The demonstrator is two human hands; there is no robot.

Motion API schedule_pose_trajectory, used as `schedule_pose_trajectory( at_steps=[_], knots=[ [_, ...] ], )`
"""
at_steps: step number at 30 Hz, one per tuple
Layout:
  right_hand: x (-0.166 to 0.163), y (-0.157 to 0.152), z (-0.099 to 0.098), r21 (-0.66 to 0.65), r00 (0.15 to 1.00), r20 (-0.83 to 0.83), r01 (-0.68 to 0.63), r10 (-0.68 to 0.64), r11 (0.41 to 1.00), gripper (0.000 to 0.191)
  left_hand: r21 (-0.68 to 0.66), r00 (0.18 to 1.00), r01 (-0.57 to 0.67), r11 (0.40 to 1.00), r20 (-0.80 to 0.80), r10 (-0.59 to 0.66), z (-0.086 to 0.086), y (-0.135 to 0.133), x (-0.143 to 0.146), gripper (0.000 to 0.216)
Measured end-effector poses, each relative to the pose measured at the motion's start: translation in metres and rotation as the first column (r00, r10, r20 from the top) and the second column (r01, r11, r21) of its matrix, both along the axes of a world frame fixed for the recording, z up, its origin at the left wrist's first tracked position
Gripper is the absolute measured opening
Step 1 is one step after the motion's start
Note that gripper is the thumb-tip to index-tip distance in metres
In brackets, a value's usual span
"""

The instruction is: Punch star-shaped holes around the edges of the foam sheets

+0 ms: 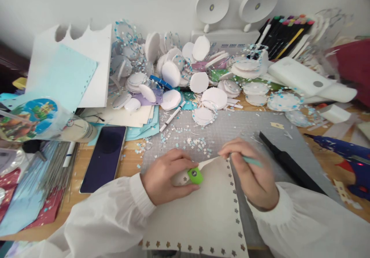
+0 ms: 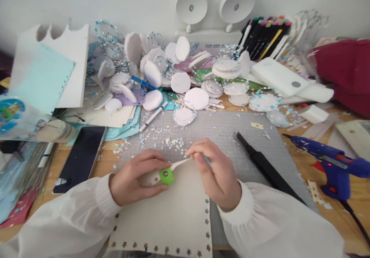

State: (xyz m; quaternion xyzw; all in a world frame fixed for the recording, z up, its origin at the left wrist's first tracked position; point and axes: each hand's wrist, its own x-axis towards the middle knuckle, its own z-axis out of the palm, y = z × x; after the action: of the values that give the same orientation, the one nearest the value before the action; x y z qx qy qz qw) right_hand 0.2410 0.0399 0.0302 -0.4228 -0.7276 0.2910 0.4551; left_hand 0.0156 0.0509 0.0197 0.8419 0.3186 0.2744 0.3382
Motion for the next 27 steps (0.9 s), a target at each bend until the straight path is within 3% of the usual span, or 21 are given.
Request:
schedule_pose_trajectory(
  at_steps=[3, 6, 18, 27],
  knots=[
    [-0.006, -0.004, -0.002, -0.014, 0.961, 0.160, -0.228, 0.228, 0.973, 0.016, 0.008, 1.000, 0.004, 1.000, 0.011, -0.004, -0.001, 0.000, 0.001, 0.036],
    [-0.015, -0.008, -0.006, -0.079, 0.917, 0.253, -0.299, 0.309, 0.951, 0.015, 0.020, 1.000, -0.001, 1.000, 0.019, 0.001, -0.001, 0.001, 0.002, 0.033],
    [-0.021, -0.012, -0.009, -0.148, 0.918, 0.294, -0.230, 0.265, 0.962, 0.023, 0.046, 0.999, -0.016, 0.999, -0.039, 0.018, 0.001, -0.003, 0.004, 0.028],
    [-0.027, -0.015, -0.014, -0.018, 0.871, 0.463, -0.176, 0.164, 0.984, 0.025, 0.087, 0.997, -0.036, 0.996, -0.070, 0.042, 0.002, -0.006, 0.008, 0.026]
  ],
)
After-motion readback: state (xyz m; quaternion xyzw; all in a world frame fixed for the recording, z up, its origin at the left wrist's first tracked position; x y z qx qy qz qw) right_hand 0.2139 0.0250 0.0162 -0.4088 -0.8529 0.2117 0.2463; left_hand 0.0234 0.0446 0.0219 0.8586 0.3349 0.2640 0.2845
